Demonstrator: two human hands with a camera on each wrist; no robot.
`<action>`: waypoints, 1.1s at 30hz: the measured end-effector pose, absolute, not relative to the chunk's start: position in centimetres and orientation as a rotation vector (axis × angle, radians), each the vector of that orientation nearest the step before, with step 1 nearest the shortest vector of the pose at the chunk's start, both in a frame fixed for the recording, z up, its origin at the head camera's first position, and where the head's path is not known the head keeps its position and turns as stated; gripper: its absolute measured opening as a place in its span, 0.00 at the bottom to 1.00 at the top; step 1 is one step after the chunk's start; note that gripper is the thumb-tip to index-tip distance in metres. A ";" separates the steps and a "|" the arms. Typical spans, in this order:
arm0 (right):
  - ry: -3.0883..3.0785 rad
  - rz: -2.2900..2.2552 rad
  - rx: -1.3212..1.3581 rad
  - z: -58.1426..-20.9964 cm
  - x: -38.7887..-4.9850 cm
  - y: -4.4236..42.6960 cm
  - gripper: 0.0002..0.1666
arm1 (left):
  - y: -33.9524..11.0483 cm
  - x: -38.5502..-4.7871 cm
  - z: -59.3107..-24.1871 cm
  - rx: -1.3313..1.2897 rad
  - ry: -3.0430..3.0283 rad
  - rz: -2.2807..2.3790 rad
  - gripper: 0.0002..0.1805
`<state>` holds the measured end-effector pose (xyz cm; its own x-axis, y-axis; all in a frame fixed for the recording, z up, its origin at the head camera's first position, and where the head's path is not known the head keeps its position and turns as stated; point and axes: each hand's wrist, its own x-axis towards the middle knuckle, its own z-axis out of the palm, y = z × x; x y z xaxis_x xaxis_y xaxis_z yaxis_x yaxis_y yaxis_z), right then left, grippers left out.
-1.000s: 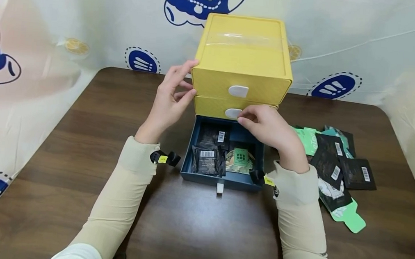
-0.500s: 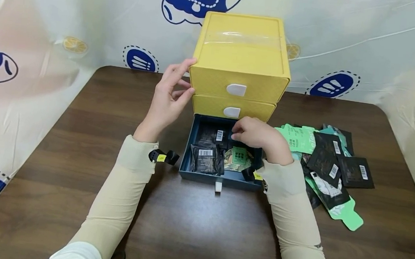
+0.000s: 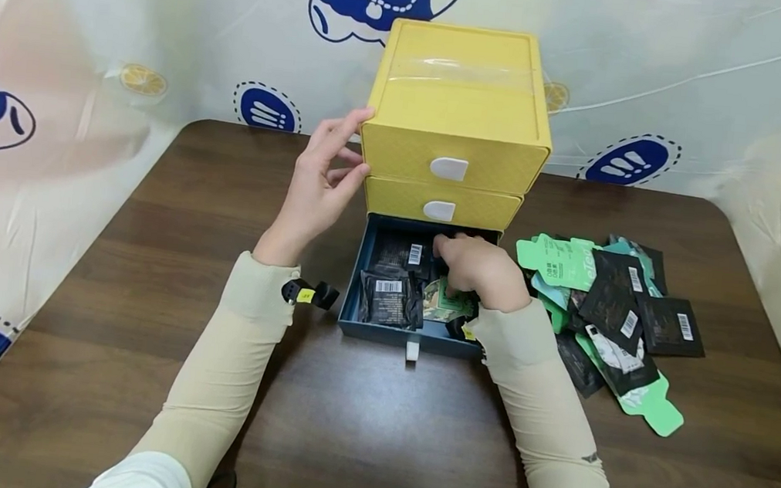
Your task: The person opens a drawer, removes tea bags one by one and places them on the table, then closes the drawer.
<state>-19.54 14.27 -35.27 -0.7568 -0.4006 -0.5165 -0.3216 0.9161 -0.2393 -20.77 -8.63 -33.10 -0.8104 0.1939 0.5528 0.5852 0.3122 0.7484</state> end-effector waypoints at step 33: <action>2.430 -0.285 -0.607 -35.9 -20.1 14.6 0.20 | -8.6 -20.9 -33.3 -0.703 -2.208 -1.477 0.30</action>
